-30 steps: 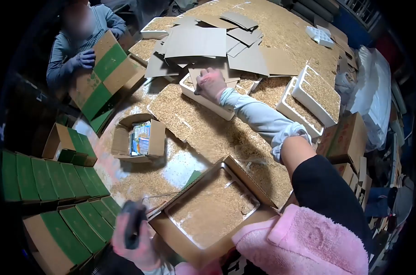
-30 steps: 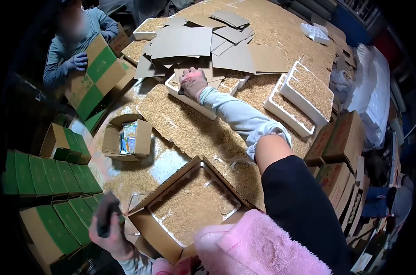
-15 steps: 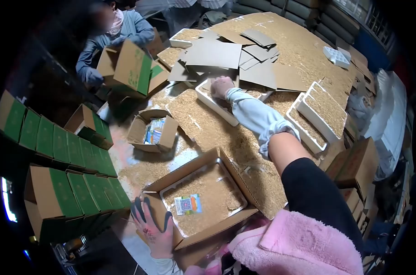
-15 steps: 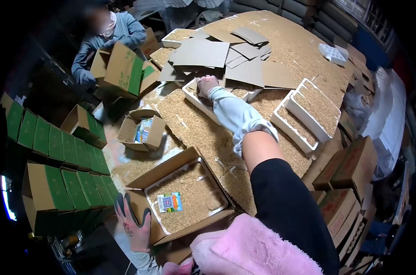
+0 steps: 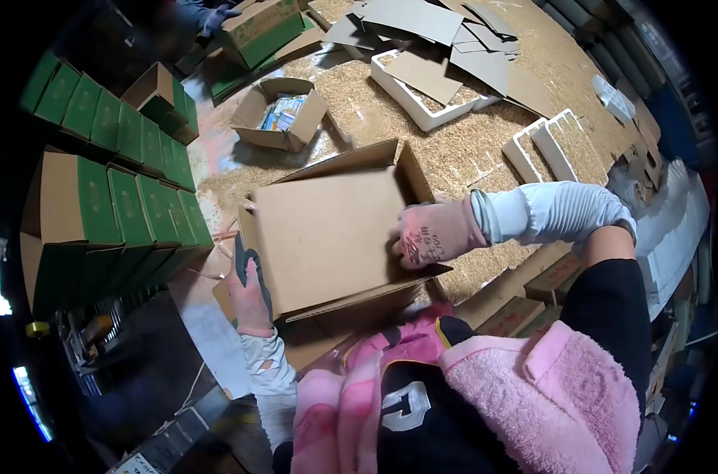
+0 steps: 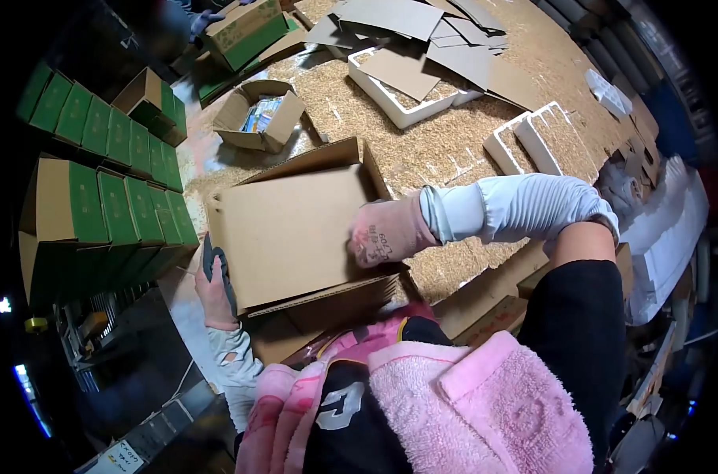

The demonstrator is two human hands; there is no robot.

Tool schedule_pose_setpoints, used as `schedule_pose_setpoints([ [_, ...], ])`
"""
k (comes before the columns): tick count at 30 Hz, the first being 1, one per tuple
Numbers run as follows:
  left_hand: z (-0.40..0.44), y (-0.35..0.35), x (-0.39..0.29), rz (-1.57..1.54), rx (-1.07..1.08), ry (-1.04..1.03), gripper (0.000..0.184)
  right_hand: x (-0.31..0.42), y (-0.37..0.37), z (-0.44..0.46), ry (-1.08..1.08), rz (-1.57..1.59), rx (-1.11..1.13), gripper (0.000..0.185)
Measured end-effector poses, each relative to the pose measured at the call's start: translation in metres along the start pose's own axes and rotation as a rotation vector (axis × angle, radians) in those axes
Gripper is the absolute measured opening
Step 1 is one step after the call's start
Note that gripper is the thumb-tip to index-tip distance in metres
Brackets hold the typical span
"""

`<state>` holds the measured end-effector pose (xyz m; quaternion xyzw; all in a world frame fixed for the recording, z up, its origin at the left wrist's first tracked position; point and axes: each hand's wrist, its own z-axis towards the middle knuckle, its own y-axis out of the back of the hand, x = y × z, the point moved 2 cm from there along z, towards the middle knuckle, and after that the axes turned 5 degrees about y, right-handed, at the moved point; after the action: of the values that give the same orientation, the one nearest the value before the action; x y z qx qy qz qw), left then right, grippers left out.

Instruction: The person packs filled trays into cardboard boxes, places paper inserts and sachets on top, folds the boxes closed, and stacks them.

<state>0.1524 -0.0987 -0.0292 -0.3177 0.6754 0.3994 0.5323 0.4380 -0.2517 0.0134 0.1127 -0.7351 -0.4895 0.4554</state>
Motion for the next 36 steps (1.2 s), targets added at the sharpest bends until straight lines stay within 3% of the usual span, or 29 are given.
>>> schedule_pose_setpoints([
  [1, -0.001, -0.005, -0.005, -0.052, -0.035, 0.019, 0.035, -0.002, -0.006, -0.009, -0.014, -0.132, 0.056, 0.016],
  [2, -0.003, -0.010, -0.010, -0.103, -0.069, 0.040, 0.035, -0.008, -0.013, -0.009, 0.044, -0.292, 0.097, 0.012],
  [4, -0.004, -0.013, -0.015, 0.123, -0.082, -0.014, 0.035, 0.010, 0.005, -0.004, -0.058, -0.430, 0.003, 0.010],
  [5, -0.002, -0.002, -0.010, 0.263, -0.059, -0.037, 0.036, 0.011, 0.013, 0.000, -0.071, -0.347, -0.002, 0.009],
  [6, -0.005, 0.000, -0.020, -0.049, 0.063, -0.015, 0.040, 0.032, 0.047, -0.001, 0.014, -0.232, -0.329, 0.024],
  [7, -0.008, 0.002, -0.029, -0.359, 0.175, 0.037, 0.044, 0.033, 0.056, -0.017, -0.141, -0.045, -0.680, 0.031],
  [8, -0.002, 0.018, -0.017, -1.063, 0.448, 0.210, 0.049, 0.033, 0.059, -0.045, -0.295, 0.149, -1.025, 0.038],
  [10, 0.012, 0.032, 0.035, -1.138, 0.385, 0.163, 0.049, -0.010, 0.009, -0.094, -0.596, 0.988, -1.245, 0.047],
  [11, 0.010, 0.024, 0.053, -0.871, 0.330, 0.315, 0.051, -0.031, -0.033, -0.097, -0.658, 1.273, -1.195, 0.057],
  [12, 0.006, -0.004, 0.045, -0.600, 0.273, 0.456, 0.053, -0.054, -0.074, -0.090, -0.684, 1.239, -0.945, 0.076],
  [14, 0.011, -0.050, 0.042, 0.087, 0.278, 0.116, 0.062, -0.069, -0.112, -0.048, -0.686, 1.017, -0.859, 0.088],
  [16, 0.016, -0.057, 0.058, 0.021, 0.073, 0.146, 0.067, -0.052, -0.088, -0.022, -0.639, 1.026, -1.001, 0.097],
  [18, 0.014, -0.051, 0.044, -0.129, 0.146, 0.195, 0.065, -0.031, -0.080, -0.014, -0.752, 1.196, -1.076, 0.094],
  [20, 0.011, -0.032, 0.017, -0.097, 0.059, 0.071, 0.069, -0.014, -0.051, 0.005, -0.616, 1.002, -1.219, 0.088],
  [22, 0.021, 0.013, 0.016, -0.109, -0.058, -0.122, 0.073, 0.011, 0.009, 0.032, -0.466, 1.198, -1.433, 0.067],
  [24, 0.019, 0.104, -0.062, -0.517, -0.068, -0.291, 0.074, 0.021, 0.082, 0.057, -0.260, 0.092, -1.072, 0.044],
  [26, 0.039, 0.225, -0.057, -0.883, -0.119, -0.762, 0.065, 0.000, 0.124, 0.113, -0.108, 0.860, -1.276, 0.034],
  [27, 0.032, 0.255, -0.099, -0.792, -0.547, -0.694, 0.063, -0.010, 0.145, 0.142, -0.020, 1.209, -1.407, 0.031],
  [28, 0.034, 0.303, -0.114, -0.736, -0.707, -0.635, 0.062, 0.010, 0.183, 0.182, 0.058, 1.149, -1.503, 0.032],
  [29, 0.035, 0.351, -0.129, -0.678, -0.862, -0.558, 0.061, 0.031, 0.216, 0.216, 0.185, 1.239, -1.463, 0.034],
  [30, 0.058, 0.413, -0.107, -0.678, -0.762, -0.514, 0.060, -0.001, 0.240, 0.255, 0.331, 0.667, -1.562, 0.040],
  [31, 0.073, 0.435, -0.091, -0.600, -0.742, -0.486, 0.058, 0.014, 0.269, 0.296, 0.478, 1.167, -1.546, 0.054],
  [33, 0.099, 0.465, -0.065, -0.445, -0.701, -0.438, 0.054, 0.038, 0.296, 0.355, 0.453, 1.099, -1.487, 0.078],
  [35, 0.119, 0.489, -0.043, -0.455, -0.497, -0.525, 0.056, 0.039, 0.298, 0.411, 0.327, 1.197, -1.321, 0.085],
  [36, 0.123, 0.492, -0.034, -0.458, -0.394, -0.564, 0.058, 0.000, 0.298, 0.458, 0.079, 0.950, -1.272, 0.086],
])
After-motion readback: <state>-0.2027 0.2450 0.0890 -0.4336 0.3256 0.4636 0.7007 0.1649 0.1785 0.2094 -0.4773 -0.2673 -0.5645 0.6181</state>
